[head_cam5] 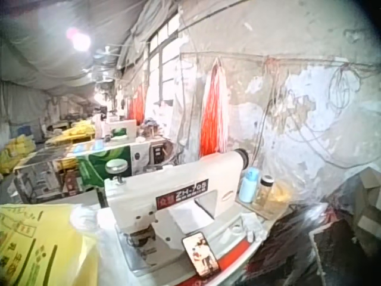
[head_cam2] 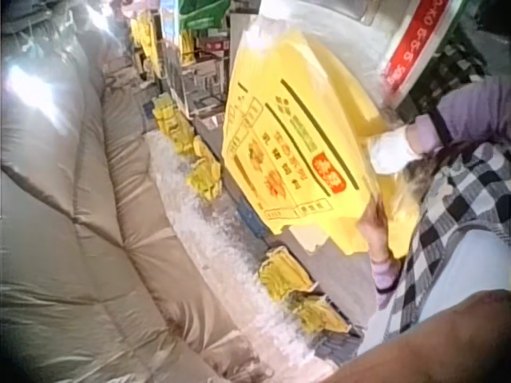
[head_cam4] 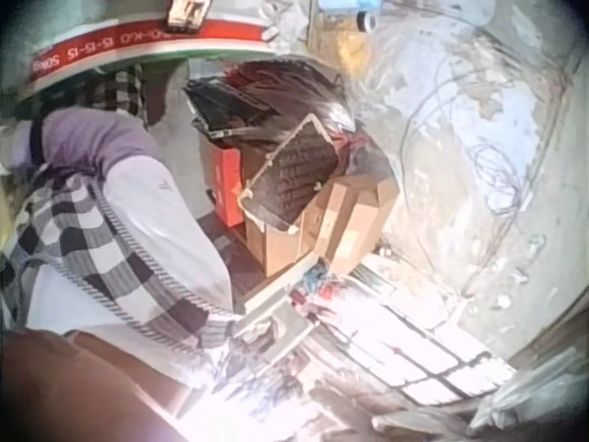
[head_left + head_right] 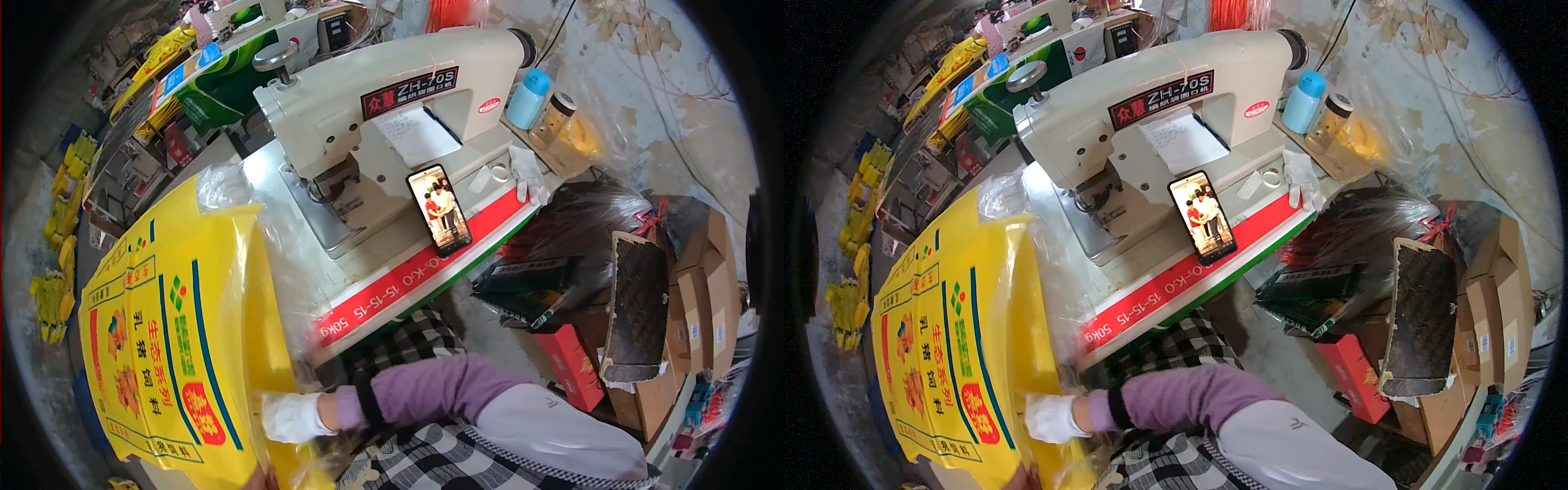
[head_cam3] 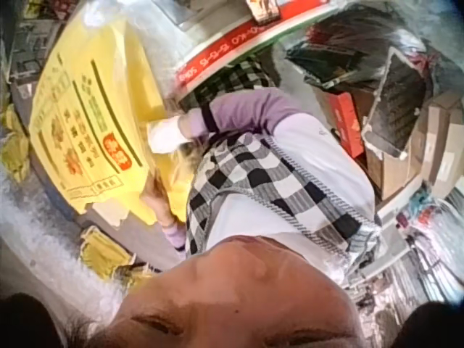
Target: Sewing the top edges of industrial plastic bags using a stationary sewing machine and stacking the finished bags.
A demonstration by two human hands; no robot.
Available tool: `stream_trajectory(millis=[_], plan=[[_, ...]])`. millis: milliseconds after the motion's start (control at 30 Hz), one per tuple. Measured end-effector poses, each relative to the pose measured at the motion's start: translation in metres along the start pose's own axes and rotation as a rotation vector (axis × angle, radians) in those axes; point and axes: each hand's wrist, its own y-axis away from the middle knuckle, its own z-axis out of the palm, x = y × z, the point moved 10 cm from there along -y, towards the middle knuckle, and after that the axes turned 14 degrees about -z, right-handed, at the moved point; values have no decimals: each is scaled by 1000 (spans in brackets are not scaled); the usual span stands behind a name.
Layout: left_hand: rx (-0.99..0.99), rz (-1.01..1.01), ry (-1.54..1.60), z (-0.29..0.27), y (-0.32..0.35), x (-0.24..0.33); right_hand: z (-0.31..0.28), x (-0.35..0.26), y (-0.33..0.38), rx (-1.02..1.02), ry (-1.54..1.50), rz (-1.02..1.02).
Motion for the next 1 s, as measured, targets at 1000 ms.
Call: stream_trajectory(millis=[1000], plan=[[437, -279, 349, -95, 95, -106, -166, 189, 127, 708, 58, 769]])
